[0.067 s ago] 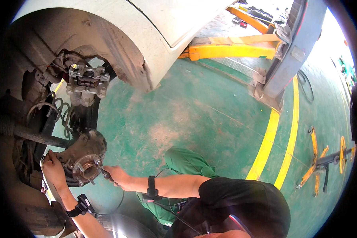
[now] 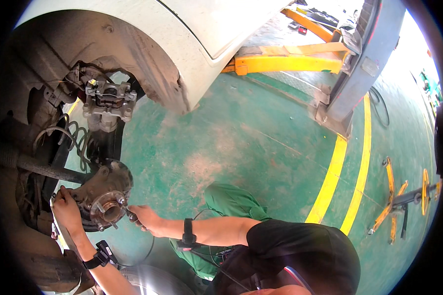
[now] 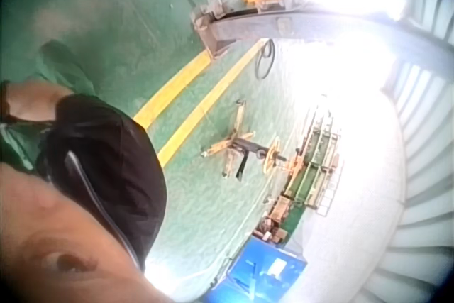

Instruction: The person aligns a wheel hub assembly onto a vehicle's axle. They insert several bolts into the back of the assembly by hand and then use a socket wrench to tighten them.

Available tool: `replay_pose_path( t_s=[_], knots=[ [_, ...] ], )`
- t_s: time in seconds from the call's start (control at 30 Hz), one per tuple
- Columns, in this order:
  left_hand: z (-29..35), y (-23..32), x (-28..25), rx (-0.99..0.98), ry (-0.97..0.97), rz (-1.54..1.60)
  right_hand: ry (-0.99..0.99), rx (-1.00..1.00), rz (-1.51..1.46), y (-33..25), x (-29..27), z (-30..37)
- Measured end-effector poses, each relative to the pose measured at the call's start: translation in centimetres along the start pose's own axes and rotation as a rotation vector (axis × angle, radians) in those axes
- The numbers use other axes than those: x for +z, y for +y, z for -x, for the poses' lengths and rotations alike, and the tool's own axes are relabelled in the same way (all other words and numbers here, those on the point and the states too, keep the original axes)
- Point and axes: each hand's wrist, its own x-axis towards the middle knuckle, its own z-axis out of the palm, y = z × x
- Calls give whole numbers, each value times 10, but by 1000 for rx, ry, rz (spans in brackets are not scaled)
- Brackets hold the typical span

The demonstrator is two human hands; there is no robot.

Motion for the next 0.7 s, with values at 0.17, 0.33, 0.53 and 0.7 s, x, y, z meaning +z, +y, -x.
replay_pose_path(
  t_s=[0.17, 0.33, 0.53, 0.7],
  knots=[
    [-1, -13, 3, 18, -5, -58, -41, 9, 17, 0, 2, 2],
    [1, -9, 3, -11, -7, -16, -32, 31, -11, -7, 5, 11],
    [-1, -8, 3, 21, -6, -17, 16, -9, -2, 4, 0, -3],
    [1, -14, 3, 2, -15, -48, -62, 36, 12, -7, 4, 10]
  ],
)
